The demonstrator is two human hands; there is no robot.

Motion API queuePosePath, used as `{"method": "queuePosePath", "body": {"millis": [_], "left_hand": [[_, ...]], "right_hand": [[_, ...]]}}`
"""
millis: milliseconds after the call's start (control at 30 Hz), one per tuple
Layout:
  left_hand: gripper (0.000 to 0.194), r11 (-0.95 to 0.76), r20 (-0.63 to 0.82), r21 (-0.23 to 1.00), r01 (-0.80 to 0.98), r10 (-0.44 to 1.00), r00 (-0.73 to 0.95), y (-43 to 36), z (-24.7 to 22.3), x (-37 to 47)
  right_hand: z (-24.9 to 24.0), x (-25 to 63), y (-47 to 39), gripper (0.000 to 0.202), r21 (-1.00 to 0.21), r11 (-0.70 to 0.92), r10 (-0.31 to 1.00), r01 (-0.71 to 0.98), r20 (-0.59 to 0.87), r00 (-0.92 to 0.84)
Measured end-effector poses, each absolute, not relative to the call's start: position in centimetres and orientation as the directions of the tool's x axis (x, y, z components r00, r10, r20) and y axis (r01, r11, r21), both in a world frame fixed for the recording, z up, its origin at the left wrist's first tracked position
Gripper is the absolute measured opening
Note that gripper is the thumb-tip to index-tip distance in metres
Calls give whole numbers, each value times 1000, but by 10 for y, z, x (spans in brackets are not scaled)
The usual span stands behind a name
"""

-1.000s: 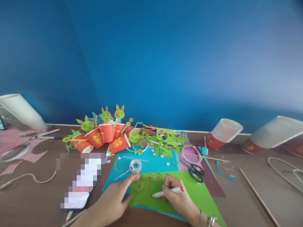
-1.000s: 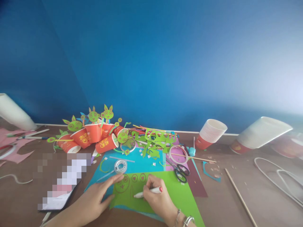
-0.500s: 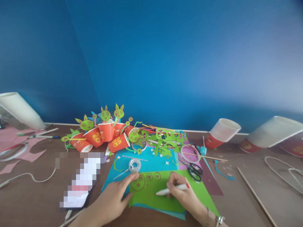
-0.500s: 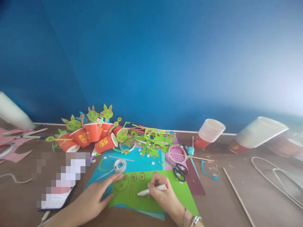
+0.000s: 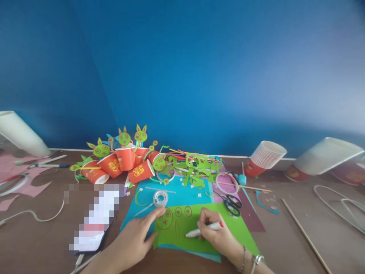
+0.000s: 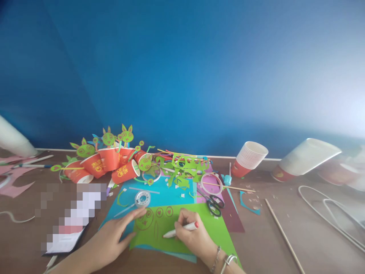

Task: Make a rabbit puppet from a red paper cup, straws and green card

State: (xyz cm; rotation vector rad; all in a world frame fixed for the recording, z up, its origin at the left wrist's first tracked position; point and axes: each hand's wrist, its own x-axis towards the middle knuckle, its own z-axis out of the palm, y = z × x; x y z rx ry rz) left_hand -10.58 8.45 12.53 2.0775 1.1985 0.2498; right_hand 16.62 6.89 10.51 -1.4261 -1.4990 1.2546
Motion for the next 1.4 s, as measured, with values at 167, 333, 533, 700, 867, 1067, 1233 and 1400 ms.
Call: {"method": "queuePosePath", "body": {"millis": [167, 333, 533, 700, 867, 1067, 1233, 1400], "left_hand": [[61, -312, -196, 646, 697, 815, 546, 85, 126, -105], [61, -313, -190, 645, 697, 818, 543, 84, 126, -105], [61, -305, -203, 642, 703, 817, 540, 83, 127, -104], [60, -304, -198, 647, 699, 818, 540, 83, 126, -104], [60, -293, -211, 645, 706, 819, 533, 83, 128, -104], [63, -292, -204, 648, 704, 823, 529, 85, 129, -104], [63, -289, -194, 651, 702, 831, 522, 85, 129, -104], [64, -297, -183, 656, 694, 829, 528, 84, 129, -104]], "right_hand": [[103, 166, 68, 19, -951, -91, 980, 297, -139, -145], [103, 165, 68, 20, -950, -86, 983, 301, -131, -130], [101, 165, 69, 20, -957, -77, 985, 278, -115, -125], [100, 163, 70, 21, -955, -96, 988, 282, -126, -91], [100, 162, 70, 23, -938, -85, 994, 335, -104, -39], [95, 161, 72, 24, -953, -88, 996, 290, -90, 7], [97, 161, 73, 25, -950, -74, 997, 303, -71, 21], [98, 162, 72, 25, -946, -75, 997, 316, -77, 6]]}}
